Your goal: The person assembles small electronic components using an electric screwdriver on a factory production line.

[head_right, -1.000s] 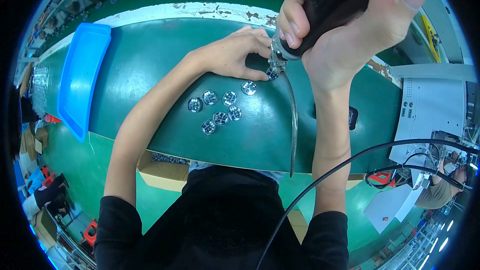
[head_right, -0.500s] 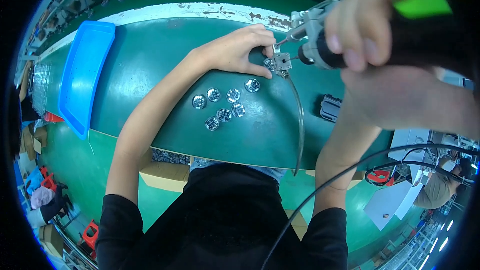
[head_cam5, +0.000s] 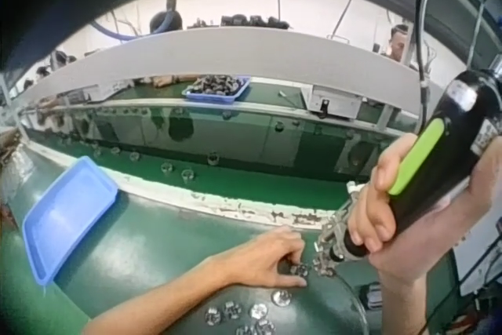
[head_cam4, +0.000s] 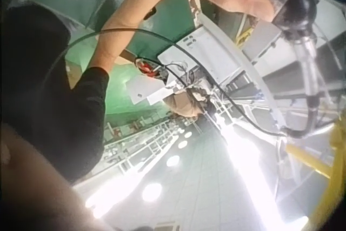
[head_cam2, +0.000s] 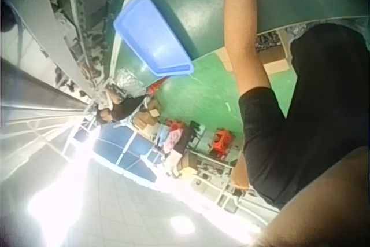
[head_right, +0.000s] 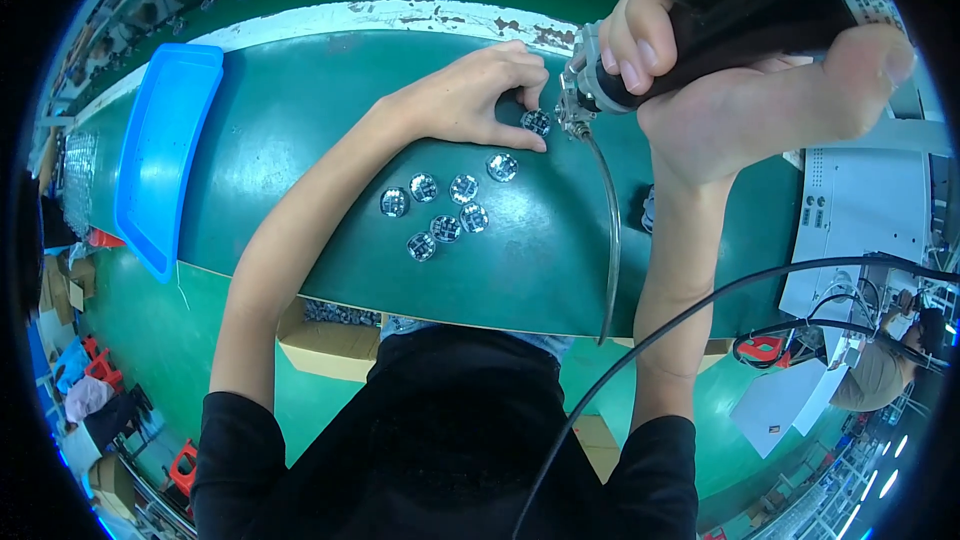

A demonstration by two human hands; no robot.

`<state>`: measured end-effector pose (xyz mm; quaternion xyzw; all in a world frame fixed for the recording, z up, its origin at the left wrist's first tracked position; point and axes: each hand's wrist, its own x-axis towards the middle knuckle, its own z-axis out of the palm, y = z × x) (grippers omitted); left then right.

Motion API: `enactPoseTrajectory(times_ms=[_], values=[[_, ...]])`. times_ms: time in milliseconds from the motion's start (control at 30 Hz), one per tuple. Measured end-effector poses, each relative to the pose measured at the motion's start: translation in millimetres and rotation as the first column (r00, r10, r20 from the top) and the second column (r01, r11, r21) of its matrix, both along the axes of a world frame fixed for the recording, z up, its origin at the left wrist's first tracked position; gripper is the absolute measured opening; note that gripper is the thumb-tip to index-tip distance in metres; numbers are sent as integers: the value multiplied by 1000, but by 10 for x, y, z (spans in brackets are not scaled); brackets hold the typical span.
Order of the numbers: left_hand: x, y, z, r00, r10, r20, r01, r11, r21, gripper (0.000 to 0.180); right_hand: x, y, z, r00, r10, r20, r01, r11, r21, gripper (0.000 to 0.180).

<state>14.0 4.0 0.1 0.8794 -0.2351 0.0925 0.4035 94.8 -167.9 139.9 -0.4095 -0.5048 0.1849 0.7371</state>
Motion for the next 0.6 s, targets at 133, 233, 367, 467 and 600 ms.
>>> enactPoseTrajectory(times_ms=[133,233,367,467,600], values=[[0,0,-17,1000,12,-7,-12,1000,-8,39,-67,114,-63,1000,-21,-7,21,1000,-14,106],[4,1,-27,1000,10,6,-10,1000,2,39,-43,81,-83,999,-34,-7,34,999,-23,106],[-16,11,-36,1000,15,-8,-15,1000,-7,39,-27,97,-113,999,-45,-9,44,999,-29,106],[11,-12,-25,1000,6,4,-6,1000,-14,39,-17,66,-99,998,-67,-2,67,997,-41,106],[34,-29,-42,1000,0,31,0,1000,-18,39,120,-32,-96,996,-92,5,92,994,-51,106]])
